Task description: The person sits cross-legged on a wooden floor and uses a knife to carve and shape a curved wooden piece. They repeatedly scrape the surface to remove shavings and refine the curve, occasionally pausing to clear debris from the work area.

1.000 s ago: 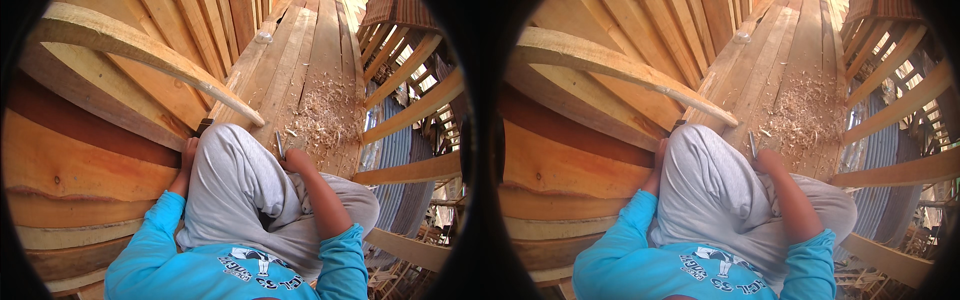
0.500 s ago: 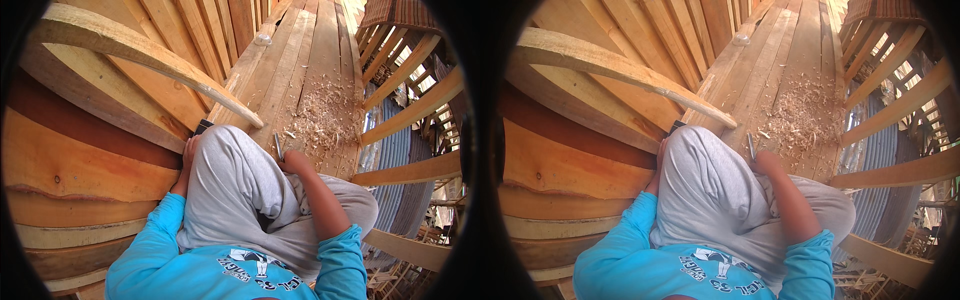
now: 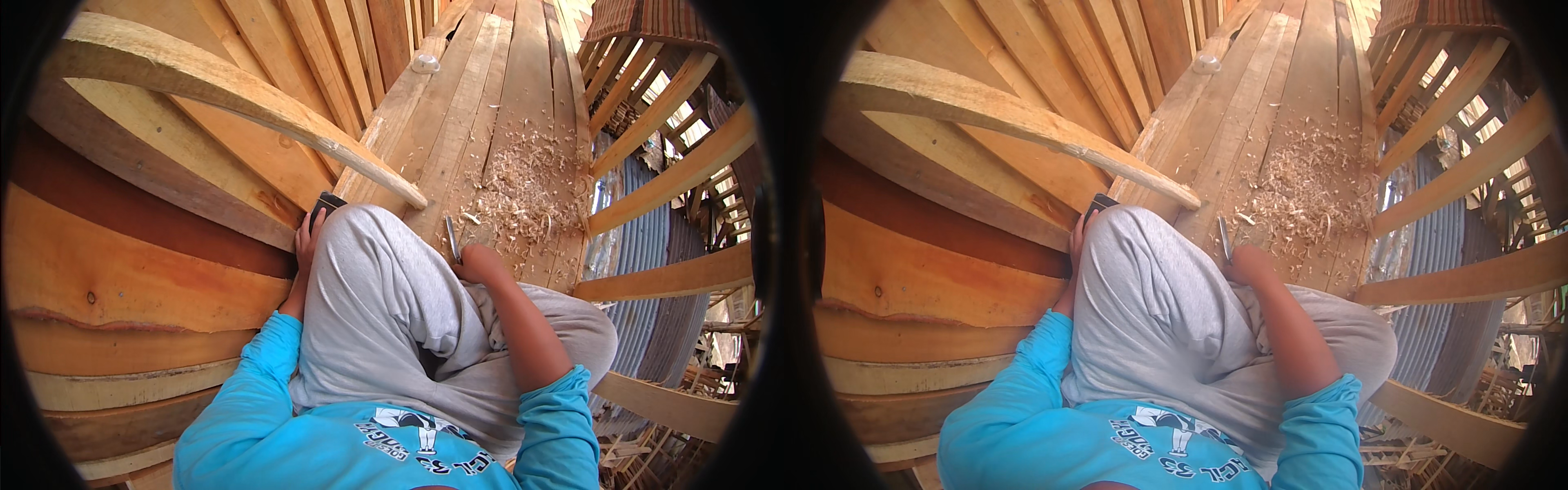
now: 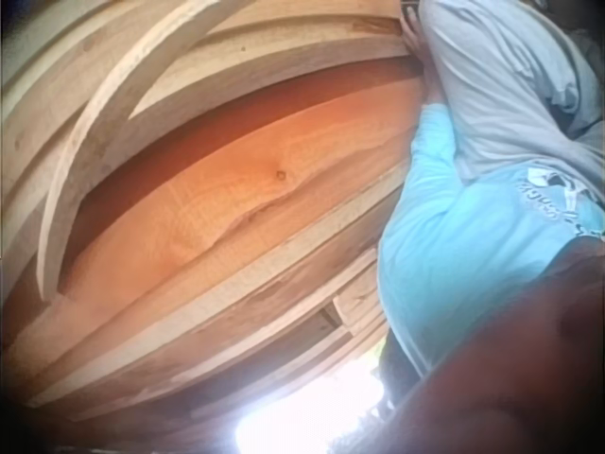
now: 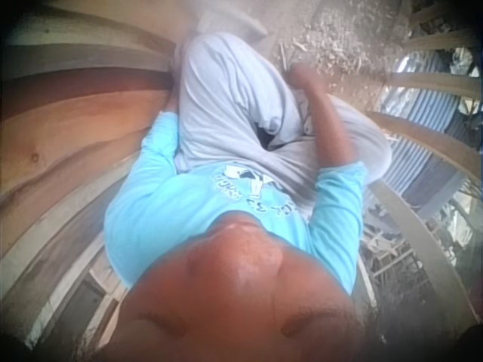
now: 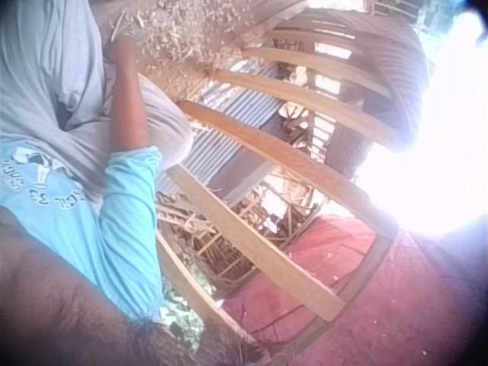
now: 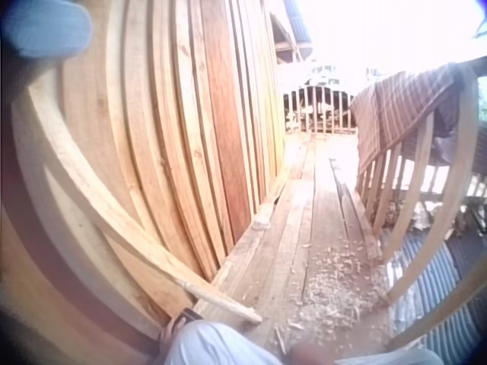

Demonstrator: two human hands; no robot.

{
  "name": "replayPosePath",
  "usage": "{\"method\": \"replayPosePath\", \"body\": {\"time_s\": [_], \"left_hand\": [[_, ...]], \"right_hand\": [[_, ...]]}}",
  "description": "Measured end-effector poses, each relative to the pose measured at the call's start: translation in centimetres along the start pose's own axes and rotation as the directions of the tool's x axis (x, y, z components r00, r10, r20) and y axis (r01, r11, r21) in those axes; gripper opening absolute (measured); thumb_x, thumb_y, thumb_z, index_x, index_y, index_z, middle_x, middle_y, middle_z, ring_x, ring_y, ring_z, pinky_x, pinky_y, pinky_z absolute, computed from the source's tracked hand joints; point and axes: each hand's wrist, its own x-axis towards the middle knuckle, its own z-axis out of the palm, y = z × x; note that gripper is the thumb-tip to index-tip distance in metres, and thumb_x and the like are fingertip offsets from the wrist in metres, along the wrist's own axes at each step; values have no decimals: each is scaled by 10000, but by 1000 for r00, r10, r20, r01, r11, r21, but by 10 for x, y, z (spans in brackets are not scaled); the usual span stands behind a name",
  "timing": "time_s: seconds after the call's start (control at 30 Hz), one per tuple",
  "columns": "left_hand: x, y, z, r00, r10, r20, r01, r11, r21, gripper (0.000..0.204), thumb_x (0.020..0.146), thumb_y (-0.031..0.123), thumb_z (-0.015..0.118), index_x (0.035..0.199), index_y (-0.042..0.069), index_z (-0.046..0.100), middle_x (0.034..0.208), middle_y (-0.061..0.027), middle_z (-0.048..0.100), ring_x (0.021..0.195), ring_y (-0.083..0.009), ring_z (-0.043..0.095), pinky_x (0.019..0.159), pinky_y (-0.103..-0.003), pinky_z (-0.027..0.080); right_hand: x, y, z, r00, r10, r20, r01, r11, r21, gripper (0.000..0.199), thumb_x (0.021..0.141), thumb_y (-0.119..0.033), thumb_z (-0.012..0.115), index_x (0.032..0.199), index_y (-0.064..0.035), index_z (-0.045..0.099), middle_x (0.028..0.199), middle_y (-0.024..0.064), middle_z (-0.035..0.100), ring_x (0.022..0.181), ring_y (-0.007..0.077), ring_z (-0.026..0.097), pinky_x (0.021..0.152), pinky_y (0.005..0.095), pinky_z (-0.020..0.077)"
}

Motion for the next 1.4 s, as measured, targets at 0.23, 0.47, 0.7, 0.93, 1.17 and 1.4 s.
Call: {"method": "replayPosePath", "body": {"time_s": [0.23, 0.47, 0.7, 0.93, 1.17, 1.4], "left_hand": [[2, -3, -3, 994, 96, -45, -80, 959, 273, 338, 931, 311, 541, 1220, 159, 632, 1454, -13, 503, 1264, -329, 519, 981, -469, 442], [6, 2, -6, 991, 64, -117, -20, 939, 344, 326, 937, 311, 537, 1218, 178, 632, 1424, 28, 529, 1257, -303, 527, 956, -444, 453], [9, 0, -7, 990, 116, -75, -74, 906, 416, 323, 961, 318, 518, 1236, 183, 622, 1394, 32, 552, 1251, -291, 529, 944, -426, 456], [5, -11, 2, 983, 169, -67, -111, 852, 512, 239, 977, 238, 534, 1193, 164, 605, 1410, -10, 554, 1249, -265, 540, 932, -398, 466], [0, -17, 2, 988, 153, -5, -130, 856, 500, 187, 980, 205, 540, 1152, 150, 588, 1424, -49, 546, 1300, -276, 515, 964, -404, 457], [2, -8, -7, 991, 133, 33, -135, 903, 409, 277, 988, 253, 497, 1219, 139, 598, 1454, -62, 505, 1348, -278, 475, 1022, -432, 444]], "right_hand": [[-1, -2, -2, 1000, 4, 8, -4, 1000, 6, 363, 808, -360, 674, 879, -8, 728, 935, 232, 704, 898, 397, 682, 811, 473, 548], [-3, -5, -6, 1000, 18, 23, -18, 1000, -4, 392, 816, -388, 684, 897, -6, 724, 952, 228, 704, 910, 395, 681, 821, 473, 546], [-2, -2, -5, 1000, 13, 23, -13, 1000, 9, 406, 820, -406, 684, 900, -10, 723, 955, 231, 704, 916, 398, 680, 824, 472, 545], [-2, -2, -5, 999, 16, 39, -16, 1000, -5, 412, 819, -407, 683, 920, -10, 725, 977, 234, 702, 935, 397, 679, 834, 469, 546], [-2, -2, -5, 1000, 9, 27, -9, 1000, -1, 418, 817, -411, 684, 931, -10, 722, 986, 235, 700, 948, 398, 674, 838, 467, 543], [-1, -2, -4, 1000, 8, 29, -8, 1000, 4, 415, 811, -402, 690, 921, -3, 721, 979, 236, 701, 941, 399, 675, 836, 467, 544]]}}
